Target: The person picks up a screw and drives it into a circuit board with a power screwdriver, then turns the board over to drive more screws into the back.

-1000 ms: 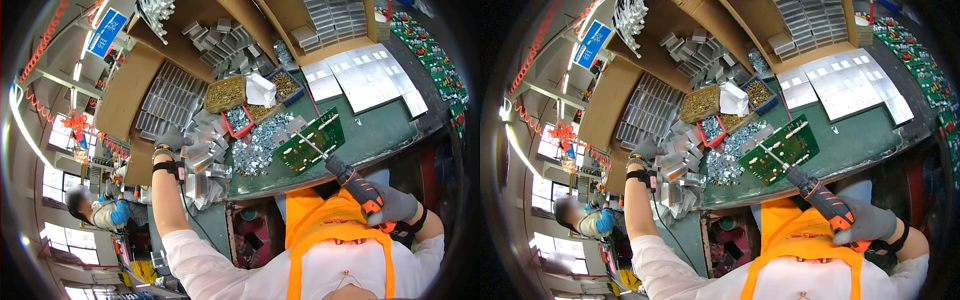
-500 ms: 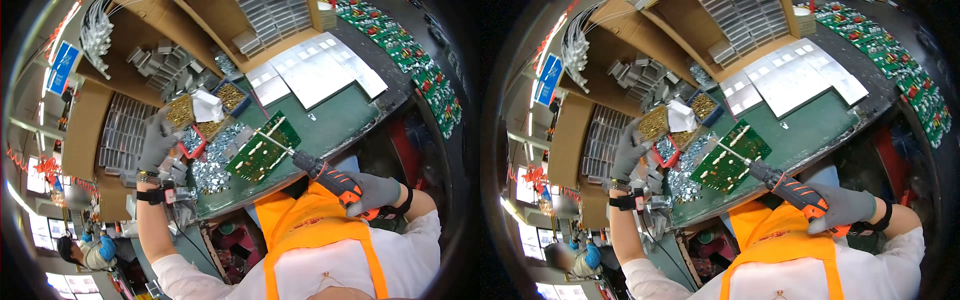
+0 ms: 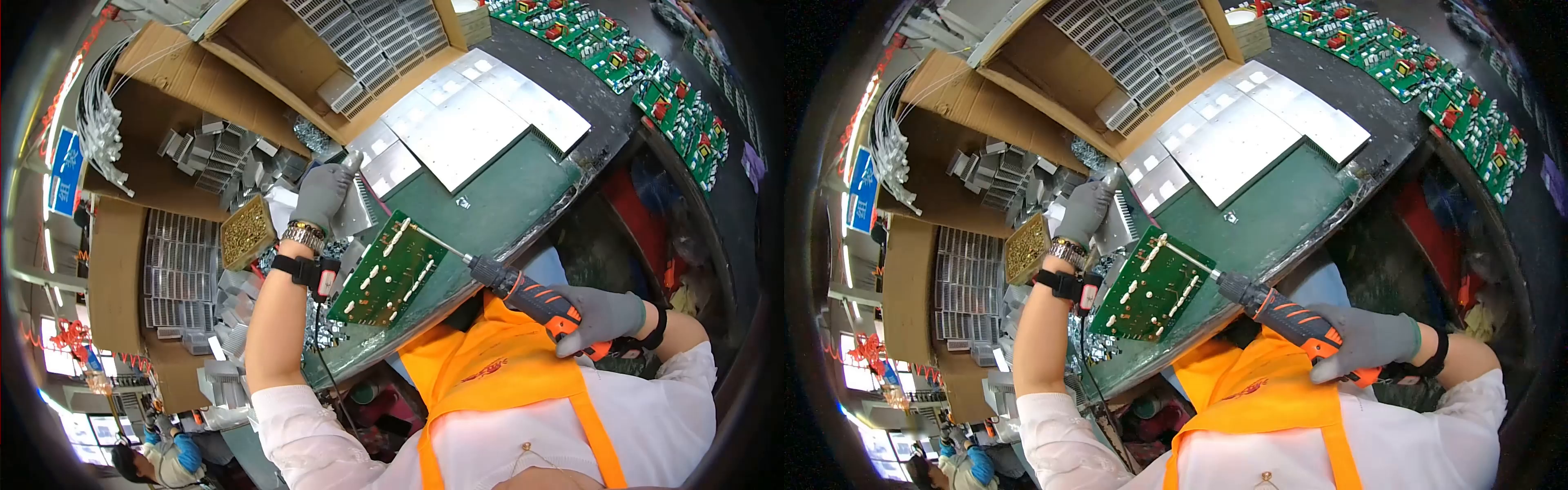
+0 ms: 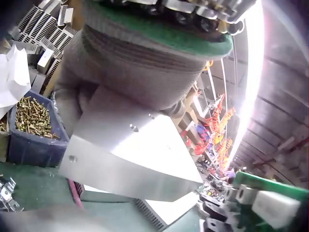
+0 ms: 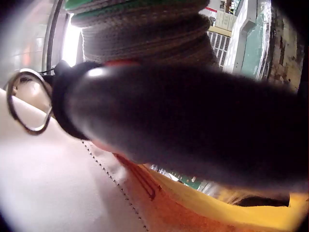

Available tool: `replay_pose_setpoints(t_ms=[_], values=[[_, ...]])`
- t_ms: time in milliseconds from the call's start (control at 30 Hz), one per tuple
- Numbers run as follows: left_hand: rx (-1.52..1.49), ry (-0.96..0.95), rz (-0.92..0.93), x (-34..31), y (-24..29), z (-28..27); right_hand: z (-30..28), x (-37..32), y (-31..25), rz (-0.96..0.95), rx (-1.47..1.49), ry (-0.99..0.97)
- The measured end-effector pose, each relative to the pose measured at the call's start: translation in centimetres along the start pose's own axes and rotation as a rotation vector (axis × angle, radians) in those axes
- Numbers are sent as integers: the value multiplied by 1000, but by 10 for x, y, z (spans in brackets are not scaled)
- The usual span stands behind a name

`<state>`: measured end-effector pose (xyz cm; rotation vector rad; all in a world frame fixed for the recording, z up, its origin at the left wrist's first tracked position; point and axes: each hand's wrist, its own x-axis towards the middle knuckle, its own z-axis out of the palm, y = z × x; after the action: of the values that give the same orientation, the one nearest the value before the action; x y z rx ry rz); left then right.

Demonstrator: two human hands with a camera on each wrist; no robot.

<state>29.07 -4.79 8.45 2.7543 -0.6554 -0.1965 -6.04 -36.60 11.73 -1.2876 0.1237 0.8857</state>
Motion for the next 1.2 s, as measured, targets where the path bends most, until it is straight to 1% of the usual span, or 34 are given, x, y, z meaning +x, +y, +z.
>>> replay_pose_setpoints(t_ms=[33,67,100,167,200,233,300,333,400,467,500,533,567,667,700,800,867,933,967,1033,1067,1100,1200], values=[[48,-59,7,7,-2,1,-1,0,-1,42,8,-17],[10,0,104,-2,-10,0,-3,1,-1,84,16,-35],[14,-6,108,-5,-7,-6,-4,1,-1,82,23,-34],[-514,-473,-235,-6,-1,-14,-7,2,1,83,76,-92],[-771,-577,-228,-11,2,-17,-9,4,5,79,87,-90],[-790,-558,-196,-24,23,-32,-12,6,9,71,85,-114],[-972,-607,-129,-20,-4,-25,-14,7,11,62,92,-136],[-969,-614,-130,-19,-13,-25,-14,7,8,90,103,-142],[-1025,-504,-160,-20,-21,-26,-15,9,10,117,115,-147],[-1075,-484,-142,-23,-20,-27,-17,13,18,45,87,-149],[-1126,-460,-125,-24,-18,-29,-17,13,18,45,91,-148],[-1079,-414,-119,-24,-15,-31,-17,13,17,47,92,-149],[-1078,-416,-118,-22,-16,-30,-17,13,17,50,92,-151],[-1104,-334,-175,-14,-24,-24,-18,17,21,31,48,-151],[-1103,-333,-170,-15,-23,-21,-18,17,21,28,46,-148],[-1079,-147,-287,-22,-13,-11,-18,20,24,60,10,-136],[-1093,-169,-310,-32,5,-14,-19,24,28,7,27,-159],[-1107,-228,-355,-40,19,-15,-20,27,29,20,7,-167],[-1106,-229,-357,-40,18,-11,-20,28,29,34,-17,-174],[-1172,-373,-315,-42,14,-4,-19,29,27,34,-4,-177],[-1165,-410,-326,-43,15,-2,-19,30,26,32,10,-179],[-1164,-410,-326,-45,17,0,-18,31,27,32,10,-179],[-973,-501,-132,-47,25,-1,-16,34,30,-7,33,-157]])
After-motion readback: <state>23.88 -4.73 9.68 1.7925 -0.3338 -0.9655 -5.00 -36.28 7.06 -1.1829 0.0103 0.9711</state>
